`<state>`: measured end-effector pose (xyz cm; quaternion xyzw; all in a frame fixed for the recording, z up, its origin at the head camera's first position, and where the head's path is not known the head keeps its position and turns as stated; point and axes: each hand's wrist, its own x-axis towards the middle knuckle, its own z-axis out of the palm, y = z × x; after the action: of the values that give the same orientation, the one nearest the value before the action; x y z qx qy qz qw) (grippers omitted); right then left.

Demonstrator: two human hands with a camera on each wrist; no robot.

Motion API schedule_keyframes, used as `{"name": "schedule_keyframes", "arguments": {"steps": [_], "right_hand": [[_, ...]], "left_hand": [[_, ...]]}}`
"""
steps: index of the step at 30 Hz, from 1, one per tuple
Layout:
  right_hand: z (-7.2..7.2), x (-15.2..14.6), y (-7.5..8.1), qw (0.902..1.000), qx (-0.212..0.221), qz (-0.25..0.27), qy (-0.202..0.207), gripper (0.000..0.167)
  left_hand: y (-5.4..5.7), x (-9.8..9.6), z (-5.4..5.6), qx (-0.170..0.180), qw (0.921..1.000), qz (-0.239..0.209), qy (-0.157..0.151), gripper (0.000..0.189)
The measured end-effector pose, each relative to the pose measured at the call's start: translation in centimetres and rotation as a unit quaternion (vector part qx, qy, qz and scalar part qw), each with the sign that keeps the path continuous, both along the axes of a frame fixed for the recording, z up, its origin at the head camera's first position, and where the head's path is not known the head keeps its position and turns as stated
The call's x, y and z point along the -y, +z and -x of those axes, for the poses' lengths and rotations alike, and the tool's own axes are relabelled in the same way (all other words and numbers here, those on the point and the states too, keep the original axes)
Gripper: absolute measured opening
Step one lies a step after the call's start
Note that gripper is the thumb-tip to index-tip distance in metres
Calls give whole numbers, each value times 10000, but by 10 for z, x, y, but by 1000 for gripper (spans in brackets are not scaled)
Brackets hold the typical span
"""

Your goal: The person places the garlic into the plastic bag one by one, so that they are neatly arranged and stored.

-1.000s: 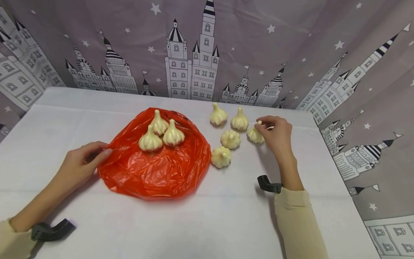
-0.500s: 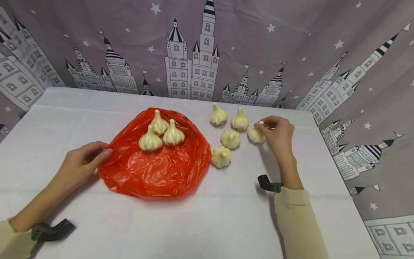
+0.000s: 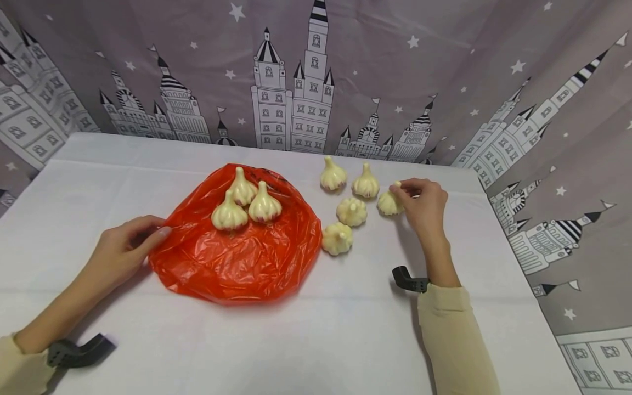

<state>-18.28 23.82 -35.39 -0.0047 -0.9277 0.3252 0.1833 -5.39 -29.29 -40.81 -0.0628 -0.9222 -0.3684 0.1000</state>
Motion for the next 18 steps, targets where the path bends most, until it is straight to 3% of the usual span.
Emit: {"name": "schedule_keyframes", "arguments": {"steps": [12,18], "right_hand": [[-8,4,22,9985,-515,134,-105,26],[-12,15,33,9974,-680,247,37,25]], "left_hand": [[1,0,-1,35,10000,2,30,25],[1,0,0,14,10000,-10,12,24]]}}
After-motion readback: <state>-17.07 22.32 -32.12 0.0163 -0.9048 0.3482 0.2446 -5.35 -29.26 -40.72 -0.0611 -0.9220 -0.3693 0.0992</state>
